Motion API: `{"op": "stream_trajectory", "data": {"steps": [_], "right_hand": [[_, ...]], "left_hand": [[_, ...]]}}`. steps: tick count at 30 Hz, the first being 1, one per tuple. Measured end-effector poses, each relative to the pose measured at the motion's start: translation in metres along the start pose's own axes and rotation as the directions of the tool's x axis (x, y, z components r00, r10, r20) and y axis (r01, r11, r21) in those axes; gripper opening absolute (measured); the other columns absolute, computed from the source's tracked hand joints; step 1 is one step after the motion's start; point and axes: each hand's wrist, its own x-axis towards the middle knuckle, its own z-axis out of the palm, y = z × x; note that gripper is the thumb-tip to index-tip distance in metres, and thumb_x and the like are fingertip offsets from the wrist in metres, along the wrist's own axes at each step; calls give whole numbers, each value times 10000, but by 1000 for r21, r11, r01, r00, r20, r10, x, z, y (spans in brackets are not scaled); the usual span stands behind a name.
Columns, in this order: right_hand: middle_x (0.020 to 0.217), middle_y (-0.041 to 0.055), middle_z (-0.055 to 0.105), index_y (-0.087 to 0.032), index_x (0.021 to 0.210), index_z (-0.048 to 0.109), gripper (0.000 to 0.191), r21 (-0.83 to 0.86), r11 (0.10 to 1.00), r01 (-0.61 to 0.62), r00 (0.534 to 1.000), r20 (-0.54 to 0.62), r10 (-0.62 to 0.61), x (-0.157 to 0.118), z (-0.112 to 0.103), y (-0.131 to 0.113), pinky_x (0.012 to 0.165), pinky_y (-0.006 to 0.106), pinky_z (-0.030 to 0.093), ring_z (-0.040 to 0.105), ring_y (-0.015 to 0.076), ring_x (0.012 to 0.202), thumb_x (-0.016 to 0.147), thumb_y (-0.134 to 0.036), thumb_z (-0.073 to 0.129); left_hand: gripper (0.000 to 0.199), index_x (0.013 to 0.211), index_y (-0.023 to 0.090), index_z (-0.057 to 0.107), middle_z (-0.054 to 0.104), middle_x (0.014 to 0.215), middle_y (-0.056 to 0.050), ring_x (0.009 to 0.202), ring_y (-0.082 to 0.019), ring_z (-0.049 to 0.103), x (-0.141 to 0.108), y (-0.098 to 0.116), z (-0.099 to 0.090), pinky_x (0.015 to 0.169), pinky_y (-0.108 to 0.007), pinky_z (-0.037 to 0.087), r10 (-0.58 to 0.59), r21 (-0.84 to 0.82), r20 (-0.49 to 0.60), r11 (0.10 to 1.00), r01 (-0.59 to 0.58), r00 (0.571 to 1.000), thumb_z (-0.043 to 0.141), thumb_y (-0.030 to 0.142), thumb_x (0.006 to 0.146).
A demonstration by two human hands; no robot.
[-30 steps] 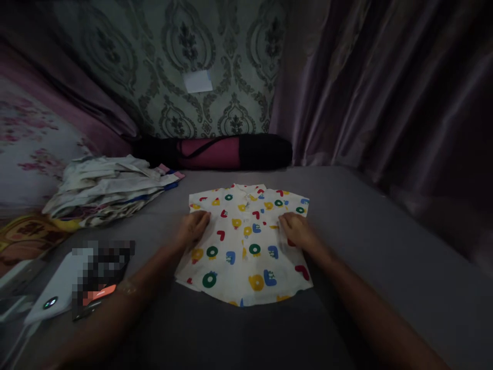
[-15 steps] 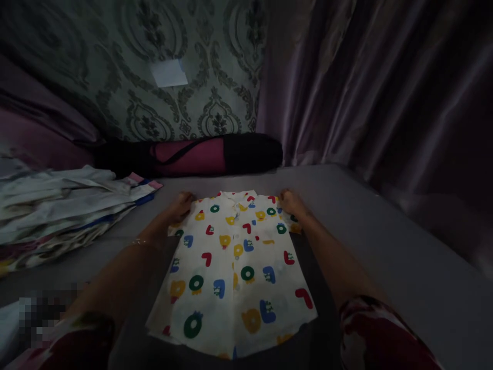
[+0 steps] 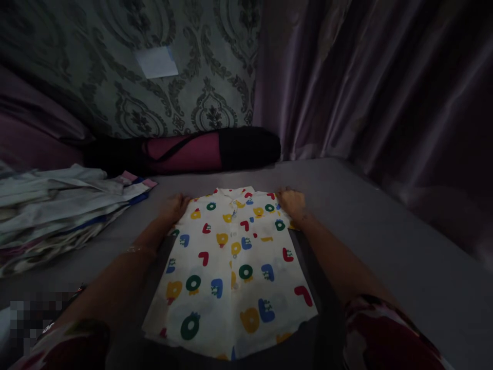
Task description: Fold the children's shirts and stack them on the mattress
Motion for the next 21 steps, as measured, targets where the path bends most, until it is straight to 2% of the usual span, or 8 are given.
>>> {"op": "stream_trajectory", "data": {"steps": [3,6,9,11,13,16,18,21], "right_hand": [[1054,169,671,-129,1114,604,426,-14,998,-59,998,-12,59,-2,2,3,766,332,467,667,254,930,998,-407,302],[1020,199,664,-86,1107,610,385,-26,993,-114,992,-55,113,-5,0,11,766,346,453,666,265,909,992,-307,317],[1076,251,631,-35,1099,611,323,-42,994,-96,990,-111,91,-10,-9,11,850,385,420,615,304,1025,935,-155,361],[1136,256,614,-33,1106,615,324,-34,999,13,991,-135,-18,-13,-13,-1,921,400,389,564,315,1103,897,-112,381],[1223,231,595,-47,1174,599,366,-3,988,152,977,-150,-150,-16,-12,-23,994,379,350,520,291,1173,911,-142,363],[1435,191,456,-44,1373,461,514,90,970,228,968,-125,-216,-21,0,-59,1100,364,250,393,269,1323,976,-307,272],[1517,168,352,-51,1448,372,609,142,968,207,978,-65,-200,-25,11,-74,1143,392,172,293,272,1395,984,-414,220],[1553,146,291,-86,1491,311,662,168,970,176,984,2,-179,-27,21,-79,1163,417,102,216,279,1433,977,-485,188]], "left_hand": [[489,1045,122,609,685,1032,-168,976,-282,644,-2,-2,-1,807,-342,476,-31,-11,2,999,31,1000,297,489,959],[457,1056,119,607,674,1043,-179,988,-290,636,-3,-5,-9,813,-351,472,-72,-3,25,997,72,997,324,464,956],[361,1062,88,604,643,1078,-213,1033,-310,608,-7,-1,-22,857,-383,449,-59,55,-70,996,63,996,353,324,952],[339,1071,104,605,642,1077,-190,1037,-291,599,-12,11,-31,885,-384,438,40,24,-150,999,-37,988,333,270,955],[360,1090,144,607,656,1059,-141,1012,-249,607,-17,28,-34,893,-353,445,187,-95,-174,974,-205,967,294,279,973],[407,1191,157,578,633,1190,-119,1091,-212,591,-24,57,-24,953,-325,441,360,-267,-175,879,-395,917,266,327,991],[456,1289,113,518,545,1346,-154,1240,-238,508,-27,70,-9,1054,-375,379,363,-258,-153,883,-392,919,281,362,989],[533,1388,61,413,410,1473,-196,1367,-280,375,-29,74,10,1130,-461,271,326,-153,-95,929,-337,941,284,390,988]]}}
